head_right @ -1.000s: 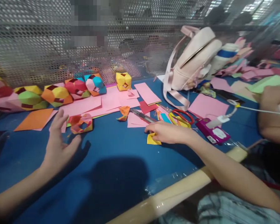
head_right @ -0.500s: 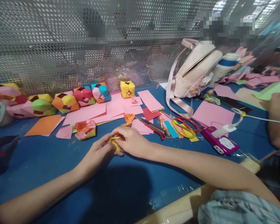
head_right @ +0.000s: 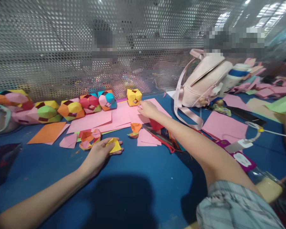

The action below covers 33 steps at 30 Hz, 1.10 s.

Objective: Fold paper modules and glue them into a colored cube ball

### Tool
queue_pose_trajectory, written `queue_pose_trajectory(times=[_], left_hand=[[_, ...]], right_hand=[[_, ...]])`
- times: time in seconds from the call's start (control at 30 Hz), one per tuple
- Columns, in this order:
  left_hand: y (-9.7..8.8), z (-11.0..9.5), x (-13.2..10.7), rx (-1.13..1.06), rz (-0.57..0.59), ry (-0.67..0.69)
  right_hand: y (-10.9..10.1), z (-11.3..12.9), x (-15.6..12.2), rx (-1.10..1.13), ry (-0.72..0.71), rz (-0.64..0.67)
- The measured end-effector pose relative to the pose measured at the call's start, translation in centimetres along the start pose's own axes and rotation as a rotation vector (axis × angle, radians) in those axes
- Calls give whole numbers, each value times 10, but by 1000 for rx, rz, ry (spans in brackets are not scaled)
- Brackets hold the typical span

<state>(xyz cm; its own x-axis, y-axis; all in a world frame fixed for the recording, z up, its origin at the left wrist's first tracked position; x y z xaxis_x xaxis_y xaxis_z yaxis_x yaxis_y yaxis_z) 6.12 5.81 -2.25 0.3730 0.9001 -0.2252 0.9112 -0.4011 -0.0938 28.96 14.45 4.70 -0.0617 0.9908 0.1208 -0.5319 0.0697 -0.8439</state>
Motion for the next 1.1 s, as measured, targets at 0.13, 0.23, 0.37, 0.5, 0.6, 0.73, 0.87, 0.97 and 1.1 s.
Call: queue_pose_trajectory(times=[0.13, 0.23, 0.37, 0.5, 0.6, 0.73, 0.87, 0.97, 1.1], left_hand=[[-2, 3, 1, 16, -12, -6], [-1, 4, 1, 13, -6, 8], [1, -2, -2, -120, 6, -15], [7, -18, -10, -341, 42, -53], [13, -30, -17, -377, 103, -26], [18, -29, -22, -287, 116, -25], [16, -21, -22, -187, 90, 42], [13, -19, -23, -31, 40, 90], [15, -24, -27, 48, 16, 127]], right_hand=[[13, -26, 23, -80, 54, -49], [17, -17, 20, -102, -6, -66], [17, 18, -13, -95, -207, -26], [24, 58, -75, -62, -614, -31], [31, 72, -110, -37, -753, -82], [39, 77, -130, 107, -755, -77], [37, 80, -135, 383, -633, -173], [41, 77, -131, 530, -333, -167], [45, 72, -125, 656, -134, -87]])
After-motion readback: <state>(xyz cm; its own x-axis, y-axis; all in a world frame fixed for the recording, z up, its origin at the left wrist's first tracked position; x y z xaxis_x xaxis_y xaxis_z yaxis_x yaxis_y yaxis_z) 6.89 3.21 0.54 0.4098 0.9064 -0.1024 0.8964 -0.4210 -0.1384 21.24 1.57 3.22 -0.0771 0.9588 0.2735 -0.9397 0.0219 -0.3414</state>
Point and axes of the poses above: each hand's wrist, its own x-axis towards the middle knuckle, its own y-axis out of the palm, z = x × y, the point moved 4 cm from there along x, towards the middle knuckle, and after that the axes turned 11 degrees about x, right-handed, at the moved point
